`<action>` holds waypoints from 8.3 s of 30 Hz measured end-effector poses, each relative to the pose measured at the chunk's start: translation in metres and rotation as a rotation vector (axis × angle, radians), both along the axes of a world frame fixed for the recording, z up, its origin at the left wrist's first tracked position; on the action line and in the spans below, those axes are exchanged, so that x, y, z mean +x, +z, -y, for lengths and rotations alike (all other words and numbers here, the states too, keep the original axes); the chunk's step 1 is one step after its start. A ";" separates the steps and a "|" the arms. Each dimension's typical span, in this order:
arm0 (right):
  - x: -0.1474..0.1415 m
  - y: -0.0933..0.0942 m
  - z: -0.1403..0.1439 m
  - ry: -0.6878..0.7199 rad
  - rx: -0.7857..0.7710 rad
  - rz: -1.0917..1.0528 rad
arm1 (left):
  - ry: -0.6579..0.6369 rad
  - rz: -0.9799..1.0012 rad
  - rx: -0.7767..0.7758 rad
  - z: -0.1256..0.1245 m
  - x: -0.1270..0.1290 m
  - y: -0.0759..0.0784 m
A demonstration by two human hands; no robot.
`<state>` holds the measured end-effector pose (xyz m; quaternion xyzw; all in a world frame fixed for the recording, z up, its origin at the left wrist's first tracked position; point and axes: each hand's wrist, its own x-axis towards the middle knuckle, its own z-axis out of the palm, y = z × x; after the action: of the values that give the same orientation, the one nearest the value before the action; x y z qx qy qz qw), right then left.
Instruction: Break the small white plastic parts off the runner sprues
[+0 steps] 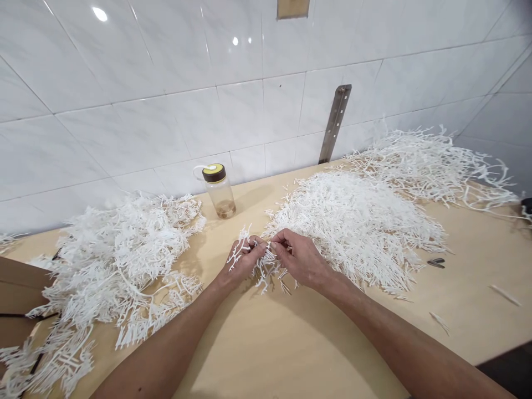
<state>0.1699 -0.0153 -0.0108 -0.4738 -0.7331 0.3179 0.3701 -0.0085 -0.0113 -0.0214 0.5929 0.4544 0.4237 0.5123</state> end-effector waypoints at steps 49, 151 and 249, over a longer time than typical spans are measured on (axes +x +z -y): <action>0.002 -0.003 -0.012 -0.207 0.462 0.008 | 0.152 0.035 0.090 -0.001 0.005 -0.012; -0.011 -0.009 -0.003 -0.139 0.337 0.181 | 0.017 -0.118 0.046 0.004 0.000 0.001; -0.006 0.000 -0.007 -0.033 -0.087 0.054 | 0.063 0.169 -0.191 -0.006 0.000 0.007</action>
<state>0.1643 -0.0087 -0.0111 -0.5097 -0.7204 0.3306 0.3345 -0.0088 -0.0055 -0.0147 0.4890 0.4662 0.4429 0.5893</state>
